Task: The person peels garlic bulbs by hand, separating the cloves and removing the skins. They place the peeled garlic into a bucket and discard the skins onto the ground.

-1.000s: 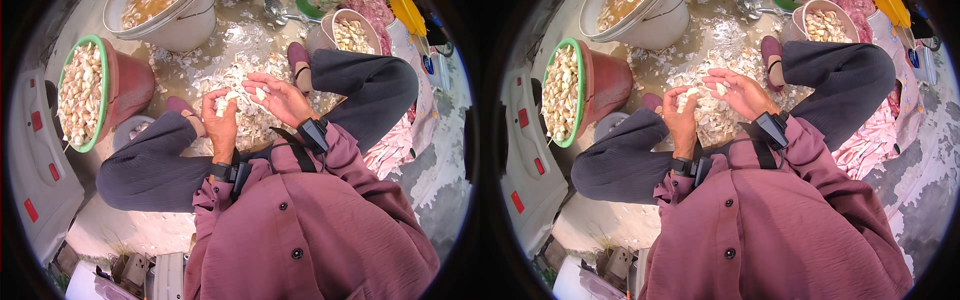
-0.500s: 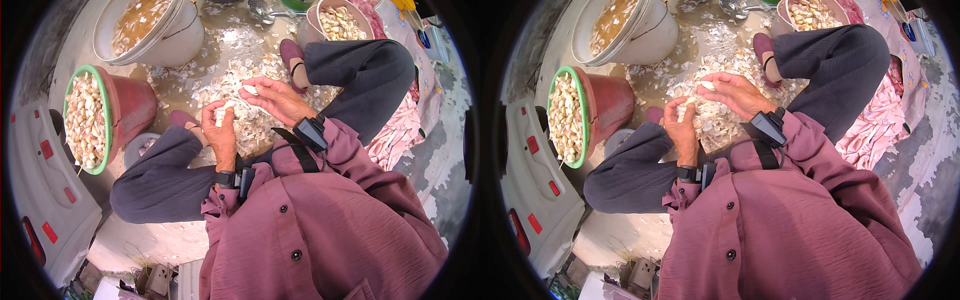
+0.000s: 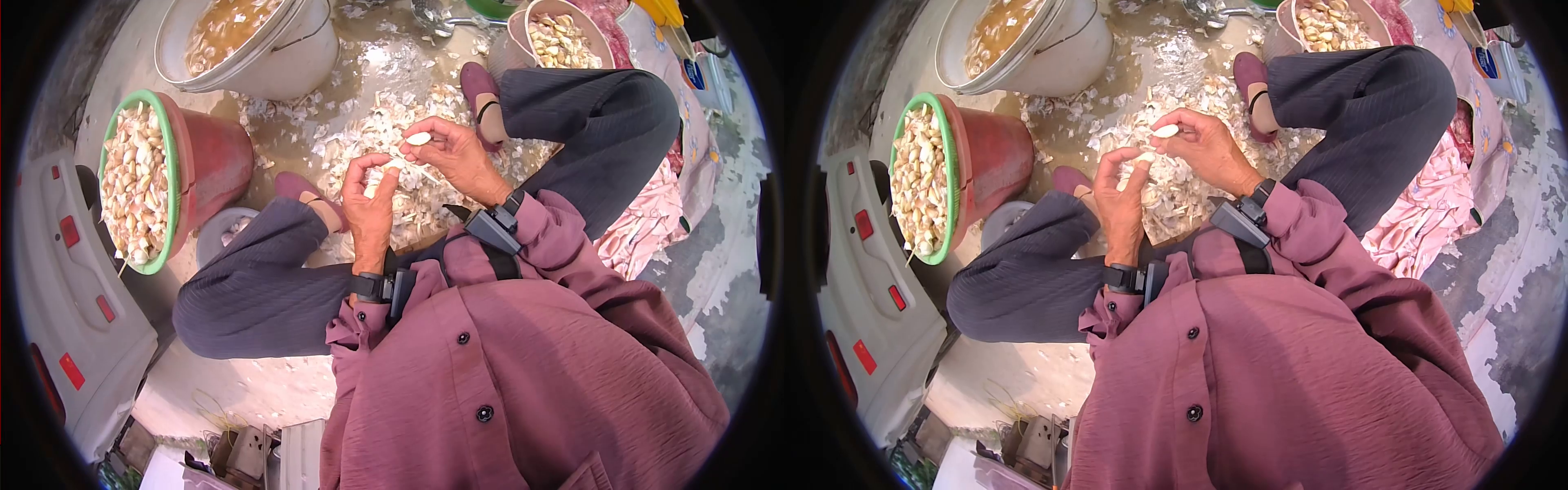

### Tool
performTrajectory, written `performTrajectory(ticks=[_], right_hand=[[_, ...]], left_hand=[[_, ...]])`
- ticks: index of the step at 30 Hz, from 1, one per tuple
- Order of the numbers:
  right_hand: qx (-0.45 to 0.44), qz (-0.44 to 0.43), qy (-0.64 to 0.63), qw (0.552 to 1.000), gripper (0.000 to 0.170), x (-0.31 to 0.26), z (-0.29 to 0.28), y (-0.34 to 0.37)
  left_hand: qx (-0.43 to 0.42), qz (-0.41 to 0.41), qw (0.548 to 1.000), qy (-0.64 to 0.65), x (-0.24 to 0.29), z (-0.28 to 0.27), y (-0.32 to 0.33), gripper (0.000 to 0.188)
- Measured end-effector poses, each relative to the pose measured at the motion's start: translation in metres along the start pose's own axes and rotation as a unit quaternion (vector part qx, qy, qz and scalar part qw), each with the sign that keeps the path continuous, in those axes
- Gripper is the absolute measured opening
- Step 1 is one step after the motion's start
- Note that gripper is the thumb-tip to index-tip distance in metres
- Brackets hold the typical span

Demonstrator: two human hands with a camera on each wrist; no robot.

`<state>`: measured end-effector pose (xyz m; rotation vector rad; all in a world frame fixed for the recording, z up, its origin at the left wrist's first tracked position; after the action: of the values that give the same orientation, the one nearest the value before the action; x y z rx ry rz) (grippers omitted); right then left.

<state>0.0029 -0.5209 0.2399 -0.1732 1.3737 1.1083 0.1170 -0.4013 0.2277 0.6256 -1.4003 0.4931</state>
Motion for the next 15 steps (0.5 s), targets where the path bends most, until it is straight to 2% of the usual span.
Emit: performTrajectory(ticks=[2,4,6,9,11,13,15], right_hand=[[-0.003,0.009,0.093,0.996,0.026,0.0,0.001,0.001],[-0.008,0.042,0.082,0.996,0.025,0.005,0.001,0.001],[-0.011,0.074,0.069,0.995,0.025,0.009,0.001,0.001],[-0.024,0.047,0.112,0.992,0.028,0.009,0.0,0.002],[-0.026,-0.005,0.269,0.963,0.031,0.011,-0.002,0.0],[-0.041,0.001,0.273,0.961,0.032,0.012,-0.002,-0.002],[-0.043,0.006,0.264,0.963,0.033,0.009,0.001,0.002]], left_hand=[[-0.015,-0.01,1.0,0.014,0.006,0.005,0.0,0.022],[-0.029,-0.025,0.999,0.027,0.006,0.006,0.002,0.025],[-0.048,0.0,0.999,-0.025,0.006,0.005,0.0,0.027],[-0.054,-0.007,0.997,-0.046,0.006,0.006,-0.001,0.028],[-0.056,-0.016,0.996,-0.06,0.005,0.006,0.0,0.027],[-0.062,0.049,0.993,-0.09,0.01,0.01,0.0,0.026],[-0.072,0.059,0.988,-0.122,0.014,0.009,0.0,0.024]])
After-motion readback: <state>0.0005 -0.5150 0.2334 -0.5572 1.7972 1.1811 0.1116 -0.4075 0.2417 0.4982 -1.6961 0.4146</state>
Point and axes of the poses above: each hand's wrist, its own y-axis away from the middle knuckle, its own z-axis out of the palm, x = y × z, the point moved 4 cm from there along -y, towards the middle knuckle, and after that the axes turned 9 degrees about z, right-handed, at the moved point
